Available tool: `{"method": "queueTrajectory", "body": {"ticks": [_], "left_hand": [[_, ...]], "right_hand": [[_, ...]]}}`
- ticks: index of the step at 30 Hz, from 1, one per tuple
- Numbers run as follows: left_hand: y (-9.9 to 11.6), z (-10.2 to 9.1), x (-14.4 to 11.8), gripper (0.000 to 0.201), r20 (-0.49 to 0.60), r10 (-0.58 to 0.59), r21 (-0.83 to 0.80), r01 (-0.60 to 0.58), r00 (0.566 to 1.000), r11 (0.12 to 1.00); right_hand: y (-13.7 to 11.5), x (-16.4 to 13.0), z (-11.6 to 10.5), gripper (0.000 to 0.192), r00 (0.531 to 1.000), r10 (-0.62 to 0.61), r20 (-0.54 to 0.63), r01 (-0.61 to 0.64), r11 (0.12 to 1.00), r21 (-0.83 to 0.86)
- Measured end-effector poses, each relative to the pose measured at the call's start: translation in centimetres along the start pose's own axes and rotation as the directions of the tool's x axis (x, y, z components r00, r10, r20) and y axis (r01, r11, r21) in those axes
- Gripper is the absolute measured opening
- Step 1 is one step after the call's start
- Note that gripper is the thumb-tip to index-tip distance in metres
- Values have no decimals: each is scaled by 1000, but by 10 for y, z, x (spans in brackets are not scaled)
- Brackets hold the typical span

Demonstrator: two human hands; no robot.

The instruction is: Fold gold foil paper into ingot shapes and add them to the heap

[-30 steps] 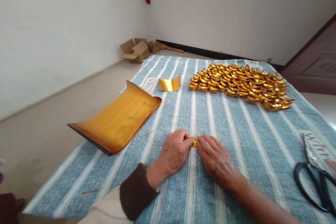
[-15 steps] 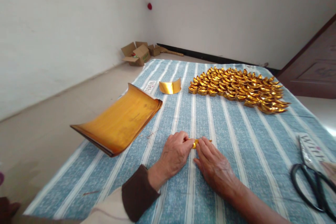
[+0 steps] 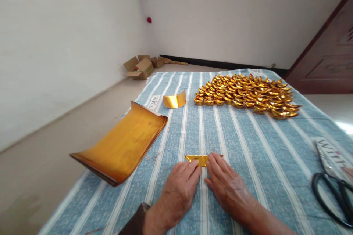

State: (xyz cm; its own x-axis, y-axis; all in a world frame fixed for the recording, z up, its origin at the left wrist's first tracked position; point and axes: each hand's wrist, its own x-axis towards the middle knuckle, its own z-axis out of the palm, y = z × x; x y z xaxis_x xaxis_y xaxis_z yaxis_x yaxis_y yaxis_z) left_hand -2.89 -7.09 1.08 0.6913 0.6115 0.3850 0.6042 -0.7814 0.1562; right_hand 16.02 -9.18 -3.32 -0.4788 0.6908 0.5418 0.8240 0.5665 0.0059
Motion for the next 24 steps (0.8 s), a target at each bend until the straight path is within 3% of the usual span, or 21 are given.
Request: {"method": "queueTrajectory", "body": {"ticks": [8, 16, 24], "left_hand": [[-2, 5, 0, 31, -40, 7, 49, -5, 999, 999], [0, 4, -5, 40, 60, -28, 98, 22, 998, 995], [0, 11, -8, 39, 40, -58, 94, 54, 998, 994]], "right_hand": [[-5, -1, 1, 30, 998, 68, 3, -68, 998, 9], [-7, -2, 0, 30, 988, 139, 70, -140, 990, 10], [-11, -1, -2, 29, 984, 165, 65, -161, 985, -57]]}}
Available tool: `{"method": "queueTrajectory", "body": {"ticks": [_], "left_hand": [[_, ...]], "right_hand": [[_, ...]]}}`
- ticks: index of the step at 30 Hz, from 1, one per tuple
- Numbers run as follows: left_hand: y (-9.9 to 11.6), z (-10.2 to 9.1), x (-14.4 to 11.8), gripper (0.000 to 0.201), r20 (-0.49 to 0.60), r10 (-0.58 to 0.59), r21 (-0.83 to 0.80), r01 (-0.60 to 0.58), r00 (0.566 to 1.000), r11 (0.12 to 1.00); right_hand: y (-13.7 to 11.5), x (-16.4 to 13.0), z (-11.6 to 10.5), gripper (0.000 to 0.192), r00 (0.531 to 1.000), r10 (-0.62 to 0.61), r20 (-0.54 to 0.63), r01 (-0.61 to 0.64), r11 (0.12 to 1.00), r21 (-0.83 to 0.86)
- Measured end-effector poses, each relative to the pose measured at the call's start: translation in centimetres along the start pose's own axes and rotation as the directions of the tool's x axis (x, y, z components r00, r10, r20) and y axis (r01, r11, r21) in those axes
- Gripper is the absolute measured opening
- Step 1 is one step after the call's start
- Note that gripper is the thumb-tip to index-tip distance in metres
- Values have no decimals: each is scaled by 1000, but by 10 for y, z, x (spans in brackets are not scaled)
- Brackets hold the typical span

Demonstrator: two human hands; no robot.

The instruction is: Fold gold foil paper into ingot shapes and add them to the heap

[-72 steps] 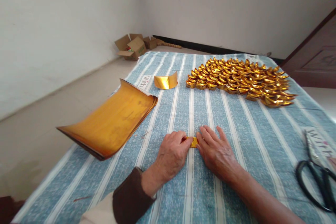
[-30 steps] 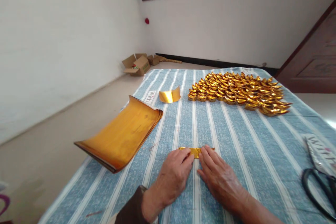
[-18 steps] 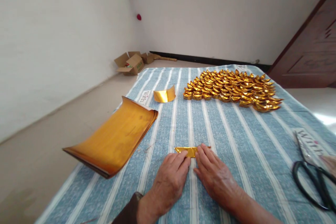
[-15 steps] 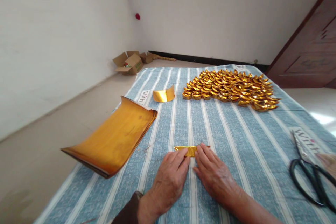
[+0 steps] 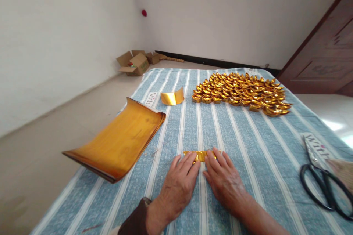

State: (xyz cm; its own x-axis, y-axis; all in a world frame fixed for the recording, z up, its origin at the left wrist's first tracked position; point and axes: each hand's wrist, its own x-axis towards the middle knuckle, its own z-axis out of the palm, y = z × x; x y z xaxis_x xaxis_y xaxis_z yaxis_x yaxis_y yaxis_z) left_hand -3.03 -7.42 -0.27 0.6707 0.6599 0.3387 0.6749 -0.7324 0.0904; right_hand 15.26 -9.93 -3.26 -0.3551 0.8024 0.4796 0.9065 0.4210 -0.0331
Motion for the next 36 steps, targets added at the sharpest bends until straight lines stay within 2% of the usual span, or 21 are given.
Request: {"method": "queueTrajectory", "body": {"ticks": [20, 36], "left_hand": [[3, 0, 1, 38, -6, -14, 6, 14, 1000, 1000], [3, 0, 1, 36, -8, -23, -8, 23, 1000, 1000]], "right_hand": [[-5, -2, 1, 30, 998, 60, 8, -60, 998, 23], [-1, -1, -1, 31, 999, 32, -43, -32, 999, 1]]}}
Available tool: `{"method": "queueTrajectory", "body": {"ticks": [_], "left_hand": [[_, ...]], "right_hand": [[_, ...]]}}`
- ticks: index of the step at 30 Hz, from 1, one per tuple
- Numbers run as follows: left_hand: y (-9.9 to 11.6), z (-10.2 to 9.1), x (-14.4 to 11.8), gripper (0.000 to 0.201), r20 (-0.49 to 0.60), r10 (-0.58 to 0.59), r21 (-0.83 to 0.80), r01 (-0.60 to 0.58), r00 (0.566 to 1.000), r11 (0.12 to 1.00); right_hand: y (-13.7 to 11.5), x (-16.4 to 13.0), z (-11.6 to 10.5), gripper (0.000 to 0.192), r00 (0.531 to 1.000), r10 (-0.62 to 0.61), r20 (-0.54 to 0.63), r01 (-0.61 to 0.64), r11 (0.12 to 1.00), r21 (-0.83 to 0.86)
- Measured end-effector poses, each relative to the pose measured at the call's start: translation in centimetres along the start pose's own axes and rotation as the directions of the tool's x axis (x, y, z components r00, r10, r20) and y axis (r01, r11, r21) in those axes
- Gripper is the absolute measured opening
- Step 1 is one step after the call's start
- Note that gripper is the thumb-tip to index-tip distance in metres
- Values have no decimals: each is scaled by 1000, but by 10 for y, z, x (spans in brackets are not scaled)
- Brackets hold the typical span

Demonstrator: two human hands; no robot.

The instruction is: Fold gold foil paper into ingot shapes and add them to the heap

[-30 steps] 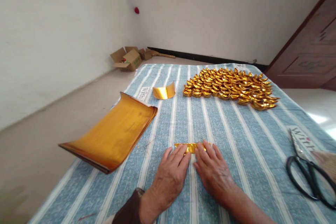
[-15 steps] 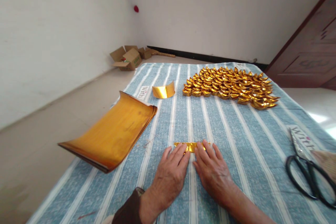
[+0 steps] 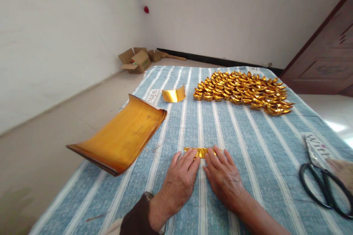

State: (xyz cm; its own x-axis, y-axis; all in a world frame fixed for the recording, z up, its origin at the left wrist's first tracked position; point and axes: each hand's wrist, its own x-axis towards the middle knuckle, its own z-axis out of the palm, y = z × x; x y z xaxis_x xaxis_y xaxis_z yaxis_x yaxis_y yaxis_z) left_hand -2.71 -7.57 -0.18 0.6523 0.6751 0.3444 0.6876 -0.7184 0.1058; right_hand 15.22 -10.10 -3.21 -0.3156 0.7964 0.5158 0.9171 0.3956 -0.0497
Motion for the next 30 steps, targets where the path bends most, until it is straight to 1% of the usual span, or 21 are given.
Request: {"method": "queueTrajectory", "body": {"ticks": [6, 22, 27, 30], "left_hand": [[0, 2, 0, 35, -7, -13, -32, 13, 1000, 999], [-4, 5, -1, 31, -99, 9, -63, -16, 995, 998], [-5, 6, -1, 30, -92, -7, -116, -4, 996, 993], [-16, 1, 1, 28, -73, -9, -199, -6, 997, 980]], "right_hand": [[1, -1, 1, 31, 1000, 20, 19, -20, 1000, 20], [1, -1, 1, 31, 998, 28, 62, -31, 999, 34], [1, -1, 1, 31, 996, 28, 84, -31, 999, 39], [1, 0, 0, 31, 996, 24, 91, -27, 999, 31]]}}
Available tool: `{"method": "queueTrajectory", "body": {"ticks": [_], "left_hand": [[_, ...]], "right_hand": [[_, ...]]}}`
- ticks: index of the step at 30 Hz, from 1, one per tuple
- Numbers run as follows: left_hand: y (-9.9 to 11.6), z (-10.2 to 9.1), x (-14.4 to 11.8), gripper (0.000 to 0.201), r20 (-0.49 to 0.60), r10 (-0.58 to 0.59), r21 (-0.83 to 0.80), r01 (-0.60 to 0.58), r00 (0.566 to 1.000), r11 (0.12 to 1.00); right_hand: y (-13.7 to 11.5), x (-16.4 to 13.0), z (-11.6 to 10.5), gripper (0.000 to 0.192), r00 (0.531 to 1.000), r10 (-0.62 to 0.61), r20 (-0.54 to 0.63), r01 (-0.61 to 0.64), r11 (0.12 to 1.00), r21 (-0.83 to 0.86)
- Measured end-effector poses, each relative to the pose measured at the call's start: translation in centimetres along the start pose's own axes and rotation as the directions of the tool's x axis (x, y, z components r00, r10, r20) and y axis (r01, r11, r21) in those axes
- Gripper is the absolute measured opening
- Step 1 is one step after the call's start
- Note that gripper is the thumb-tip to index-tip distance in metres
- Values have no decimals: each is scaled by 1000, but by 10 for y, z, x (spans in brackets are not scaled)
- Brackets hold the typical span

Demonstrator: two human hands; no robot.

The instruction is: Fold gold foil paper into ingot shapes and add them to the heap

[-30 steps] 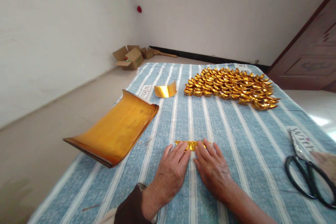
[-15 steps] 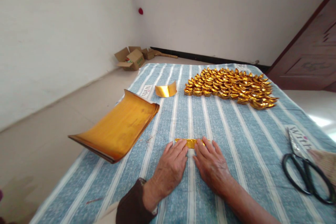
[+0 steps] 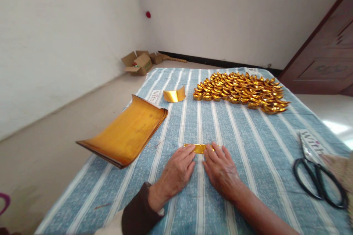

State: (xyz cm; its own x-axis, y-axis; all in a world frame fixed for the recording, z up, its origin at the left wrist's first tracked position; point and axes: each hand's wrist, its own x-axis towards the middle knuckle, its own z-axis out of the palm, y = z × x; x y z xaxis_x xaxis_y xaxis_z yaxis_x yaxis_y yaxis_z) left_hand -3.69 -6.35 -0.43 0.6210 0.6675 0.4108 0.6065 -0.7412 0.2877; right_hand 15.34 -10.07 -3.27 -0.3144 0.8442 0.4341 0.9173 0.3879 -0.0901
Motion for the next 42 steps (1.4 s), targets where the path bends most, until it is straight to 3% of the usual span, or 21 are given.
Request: {"method": "queueTrajectory", "body": {"ticks": [3, 6, 8, 12, 19, 24, 31, 42], "left_hand": [[-16, -14, 6, 28, 40, 13, -114, -8, 999, 993], [-25, -27, 15, 30, 5, 13, -60, -13, 1000, 998], [-22, -29, 22, 30, 37, 73, -42, -71, 997, 997], [-7, -16, 29, 35, 172, 173, -13, -174, 970, 985], [-6, 8, 30, 31, 132, 172, 33, -178, 976, 984], [-7, 5, 30, 31, 147, 158, 44, -166, 976, 985], [-7, -5, 28, 32, 259, 122, 31, -135, 958, 990], [-6, -11, 25, 47, 347, 64, -10, -65, 936, 998]], "right_hand": [[0, 1, -1, 31, 1000, -13, -6, 13, 1000, -9], [0, 2, -3, 30, 999, -30, -24, 30, 999, -12], [0, 2, -3, 29, 999, -38, -35, 38, 999, -13], [-1, 3, -2, 30, 999, -16, -32, 16, 1000, -4], [-2, 3, -2, 30, 1000, -13, -20, 13, 1000, -8], [-2, 4, -5, 31, 999, -21, -28, 21, 1000, -20], [-1, 2, -3, 33, 998, -2, -58, 2, 1000, 2], [2, -1, -1, 38, 998, 58, 12, -58, 997, 41]]}}
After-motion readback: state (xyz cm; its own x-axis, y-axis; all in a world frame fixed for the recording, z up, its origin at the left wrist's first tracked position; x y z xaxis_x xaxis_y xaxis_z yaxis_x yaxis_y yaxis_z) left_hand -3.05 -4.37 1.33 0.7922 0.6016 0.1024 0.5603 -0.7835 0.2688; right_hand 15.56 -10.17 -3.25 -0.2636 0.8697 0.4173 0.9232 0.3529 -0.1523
